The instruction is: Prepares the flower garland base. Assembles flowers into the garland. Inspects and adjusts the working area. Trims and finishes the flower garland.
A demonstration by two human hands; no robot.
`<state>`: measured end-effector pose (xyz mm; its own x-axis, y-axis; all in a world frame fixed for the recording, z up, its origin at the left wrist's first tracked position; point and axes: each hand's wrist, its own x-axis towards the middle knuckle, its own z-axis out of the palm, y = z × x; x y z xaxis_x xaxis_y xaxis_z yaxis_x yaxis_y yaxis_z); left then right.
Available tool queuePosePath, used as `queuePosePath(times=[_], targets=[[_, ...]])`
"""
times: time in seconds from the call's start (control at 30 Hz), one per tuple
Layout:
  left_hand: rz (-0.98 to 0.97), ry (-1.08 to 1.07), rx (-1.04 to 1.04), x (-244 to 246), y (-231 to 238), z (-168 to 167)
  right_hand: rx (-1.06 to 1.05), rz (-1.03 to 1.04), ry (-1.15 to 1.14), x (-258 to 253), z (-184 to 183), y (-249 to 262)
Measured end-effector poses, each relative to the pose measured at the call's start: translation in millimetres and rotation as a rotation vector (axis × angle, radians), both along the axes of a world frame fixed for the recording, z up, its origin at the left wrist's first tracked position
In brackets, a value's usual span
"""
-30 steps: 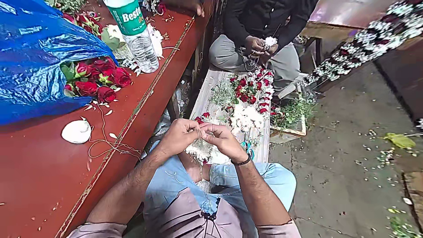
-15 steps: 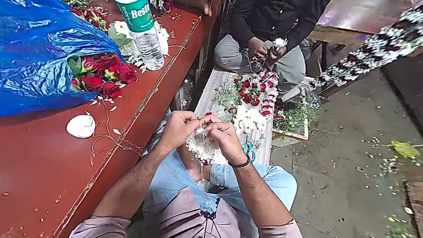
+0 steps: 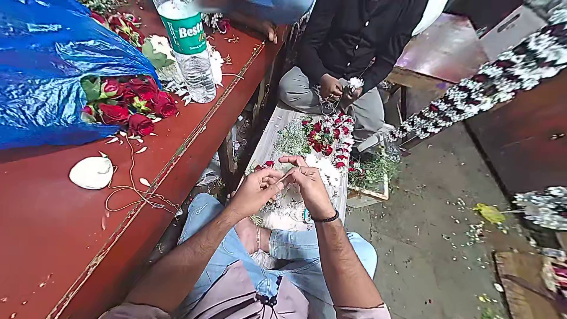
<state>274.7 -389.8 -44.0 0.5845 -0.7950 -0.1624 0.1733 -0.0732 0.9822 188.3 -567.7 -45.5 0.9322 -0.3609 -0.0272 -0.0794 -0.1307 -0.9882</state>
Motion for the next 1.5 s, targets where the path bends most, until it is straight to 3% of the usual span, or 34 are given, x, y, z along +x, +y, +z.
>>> queuePosePath(times=[0.17, 0.27, 0.3, 0.37, 0.47, 0.53, 0.6, 0.8, 0.87, 0.97, 1.03, 1.07, 1.17, 1.23, 1.3, 1.4, 1.5], targets=[[-0.134, 0.21, 0.01, 10, 17, 10, 0.053, -0.031, 0.047, -10, -18, -11], [0.037, 0.339, -0.202, 9, 21, 13, 0.085, 0.019, 0.053, -13, -25, -3], [0.142, 0.256, -0.231, 9, 17, 6, 0.082, 0.051, 0.047, -13, -23, 4], [0.244, -0.196, -0.127, 11, 10, -16, 0.063, 0.095, 0.038, -16, -14, 20], [0.096, -1.082, 0.205, 5, 13, -24, -0.035, 0.066, 0.01, -18, -1, 25], [-0.002, -1.249, 0.266, -6, 17, -14, -0.041, 0.043, 0.023, -22, 2, 25], [0.011, -1.091, 0.211, -4, 21, -10, 0.007, 0.063, 0.036, -21, 5, 26], [0.188, 0.004, -0.374, 5, 42, 0, 0.04, 0.035, 0.021, -15, -1, 20], [0.151, 0.227, -0.341, -8, 46, 10, 0.003, 0.015, 0.016, -12, -2, 21], [-0.172, 0.51, -0.159, -20, 56, 17, -0.137, -0.04, -0.001, -7, 2, 20], [-0.302, 0.573, -0.182, -24, 61, 13, -0.179, -0.016, -0.024, -7, 1, 16], [-0.265, 0.535, -0.228, -26, 64, 12, -0.194, 0.012, -0.028, -7, 0, 16], [0.118, 0.269, -0.411, -27, 63, 17, -0.19, 0.043, -0.04, -7, -8, 21], [0.272, 0.242, -0.53, -26, 57, 18, -0.172, 0.06, -0.061, -4, -11, 29], [0.151, 0.369, -0.51, -28, 59, 23, -0.16, 0.068, -0.076, 1, -13, 41], [-0.253, 0.581, -0.277, -37, 71, 31, -0.209, -0.009, -0.113, 4, -13, 41], [-0.257, 0.575, -0.216, -29, 89, 38, -0.284, 0.005, -0.101, 5, -11, 39]])
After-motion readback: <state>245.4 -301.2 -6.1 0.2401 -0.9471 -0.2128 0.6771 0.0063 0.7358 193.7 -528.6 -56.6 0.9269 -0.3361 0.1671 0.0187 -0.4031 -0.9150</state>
